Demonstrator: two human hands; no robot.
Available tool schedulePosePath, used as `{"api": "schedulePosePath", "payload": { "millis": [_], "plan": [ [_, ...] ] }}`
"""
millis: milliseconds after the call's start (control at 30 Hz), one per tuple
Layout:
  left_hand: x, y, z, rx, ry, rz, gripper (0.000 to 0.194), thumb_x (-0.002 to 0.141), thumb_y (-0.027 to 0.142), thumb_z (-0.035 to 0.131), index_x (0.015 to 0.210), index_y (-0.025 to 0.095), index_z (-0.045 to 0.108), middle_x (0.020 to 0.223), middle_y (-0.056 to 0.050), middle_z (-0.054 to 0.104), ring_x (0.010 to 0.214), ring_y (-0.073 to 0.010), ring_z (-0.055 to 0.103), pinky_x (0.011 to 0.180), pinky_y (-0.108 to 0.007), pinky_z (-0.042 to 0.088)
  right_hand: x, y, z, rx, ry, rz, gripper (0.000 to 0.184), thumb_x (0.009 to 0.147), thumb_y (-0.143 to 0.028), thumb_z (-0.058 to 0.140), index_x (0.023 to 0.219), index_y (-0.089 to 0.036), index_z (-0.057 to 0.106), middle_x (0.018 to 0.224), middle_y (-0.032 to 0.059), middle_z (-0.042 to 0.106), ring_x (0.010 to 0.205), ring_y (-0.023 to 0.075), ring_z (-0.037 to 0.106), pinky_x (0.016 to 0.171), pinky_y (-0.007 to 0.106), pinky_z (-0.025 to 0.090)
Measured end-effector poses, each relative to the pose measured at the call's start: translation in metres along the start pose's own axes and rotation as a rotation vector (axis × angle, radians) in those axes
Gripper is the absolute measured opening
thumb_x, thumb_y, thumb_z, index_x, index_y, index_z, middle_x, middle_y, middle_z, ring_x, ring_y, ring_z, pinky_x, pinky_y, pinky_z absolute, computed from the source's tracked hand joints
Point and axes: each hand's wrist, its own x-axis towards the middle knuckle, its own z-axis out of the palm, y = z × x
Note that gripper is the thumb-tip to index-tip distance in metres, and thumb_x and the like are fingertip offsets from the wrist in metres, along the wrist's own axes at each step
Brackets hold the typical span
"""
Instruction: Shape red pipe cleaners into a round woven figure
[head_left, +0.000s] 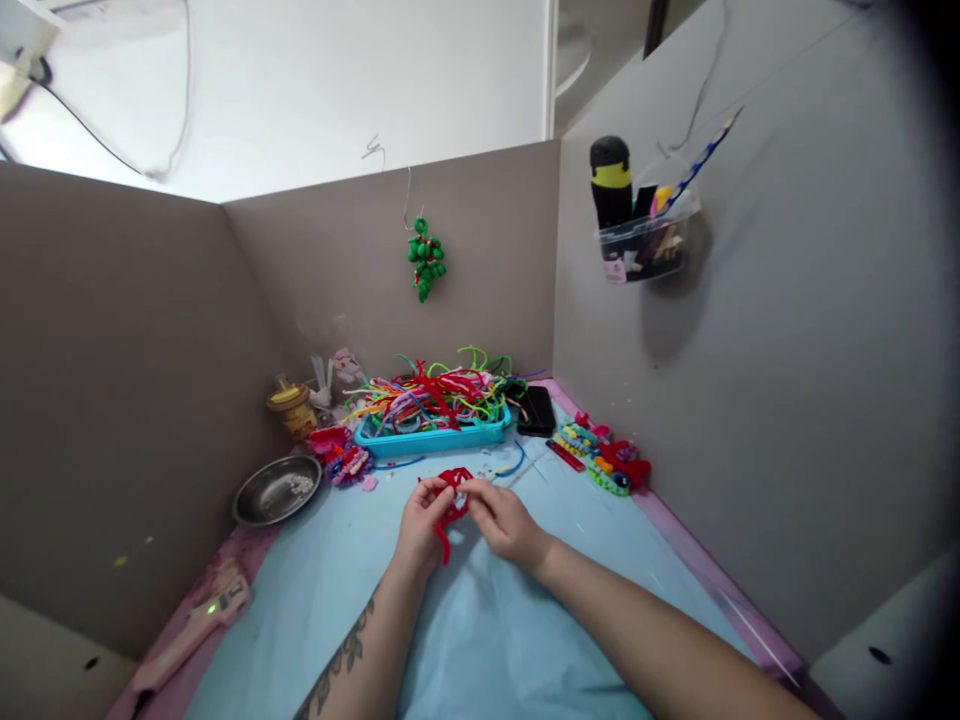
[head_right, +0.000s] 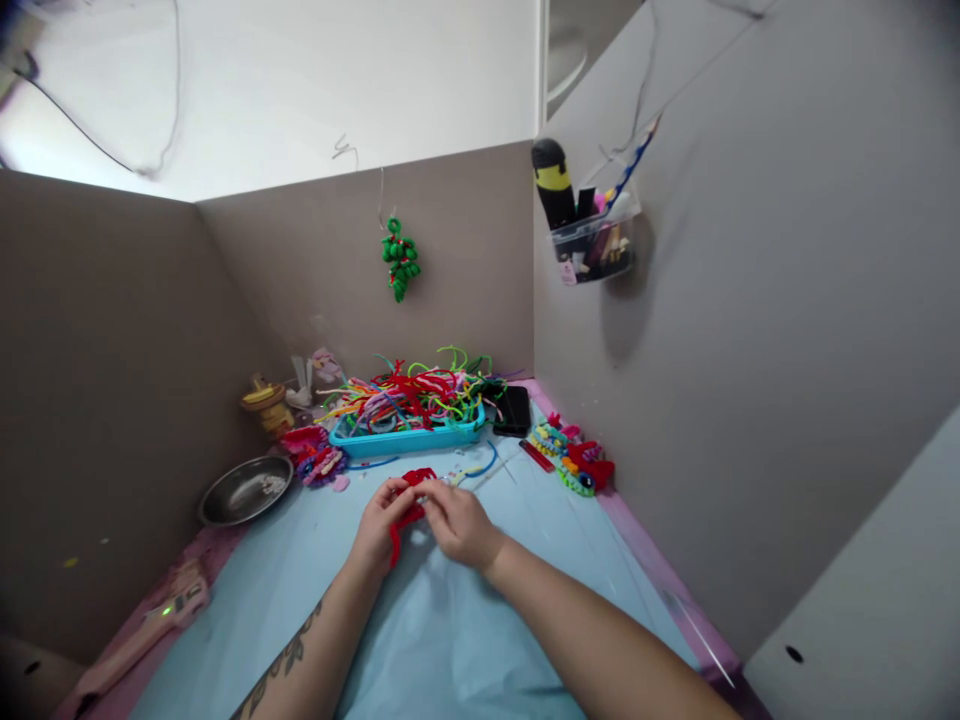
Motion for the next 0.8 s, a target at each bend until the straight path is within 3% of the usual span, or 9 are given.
{"api": "schedulePosePath", "payload": {
  "millis": [67, 133, 300, 533, 800],
  "plan": [
    [-0.001, 0.000, 0.001, 0.022, -0.018, 0.012, 0.028, 0.061, 0.028, 0.075, 0.078, 0.015, 0.056, 0.076, 0.000, 0.062, 0.067, -0.0113, 0.057, 0.064, -0.022, 0.044, 0.003, 0.007, -0.003, -0.059, 0.175, 0.067, 0.020, 0.084, -0.017, 0.042, 0.097, -0.020, 0.057, 0.086, 0.0053, 0.061, 0.082, 0.0169, 0.056, 0.074, 0.029, 0.044],
    [-0.002, -0.001, 0.002, 0.044, -0.037, 0.023, 0.027, 0.062, 0.027, 0.074, 0.079, 0.015, 0.057, 0.076, 0.000, 0.062, 0.067, -0.0111, 0.056, 0.064, -0.022, 0.044, 0.006, 0.010, -0.005, -0.112, 0.248, 0.086, 0.015, 0.083, -0.019, 0.047, 0.089, -0.020, 0.061, 0.083, 0.0052, 0.061, 0.083, 0.0181, 0.055, 0.076, 0.031, 0.044],
    [-0.002, -0.005, 0.001, 0.068, -0.057, 0.026, 0.026, 0.062, 0.027, 0.074, 0.079, 0.016, 0.057, 0.073, 0.000, 0.062, 0.065, -0.0104, 0.056, 0.061, -0.021, 0.042, 0.008, 0.012, -0.003, -0.216, 0.221, 0.039, 0.010, 0.080, -0.019, 0.055, 0.082, -0.021, 0.065, 0.080, 0.0038, 0.065, 0.080, 0.0186, 0.056, 0.077, 0.034, 0.043],
    [-0.002, -0.005, 0.001, 0.070, -0.065, 0.065, 0.025, 0.064, 0.026, 0.073, 0.080, 0.016, 0.057, 0.078, -0.002, 0.064, 0.070, -0.0122, 0.058, 0.066, -0.023, 0.042, 0.004, 0.018, 0.003, -0.270, 0.221, 0.042, 0.010, 0.079, -0.019, 0.059, 0.086, -0.022, 0.065, 0.083, 0.0031, 0.068, 0.082, 0.0195, 0.055, 0.077, 0.035, 0.044],
    [-0.003, -0.004, 0.002, 0.127, -0.082, 0.079, 0.023, 0.064, 0.026, 0.073, 0.078, 0.016, 0.058, 0.073, 0.000, 0.062, 0.065, -0.0105, 0.056, 0.062, -0.020, 0.040, 0.005, 0.015, 0.000, -0.281, 0.162, 0.017, 0.013, 0.082, -0.019, 0.053, 0.087, -0.023, 0.065, 0.080, 0.0028, 0.068, 0.078, 0.0181, 0.054, 0.075, 0.034, 0.043]
  ]
}}
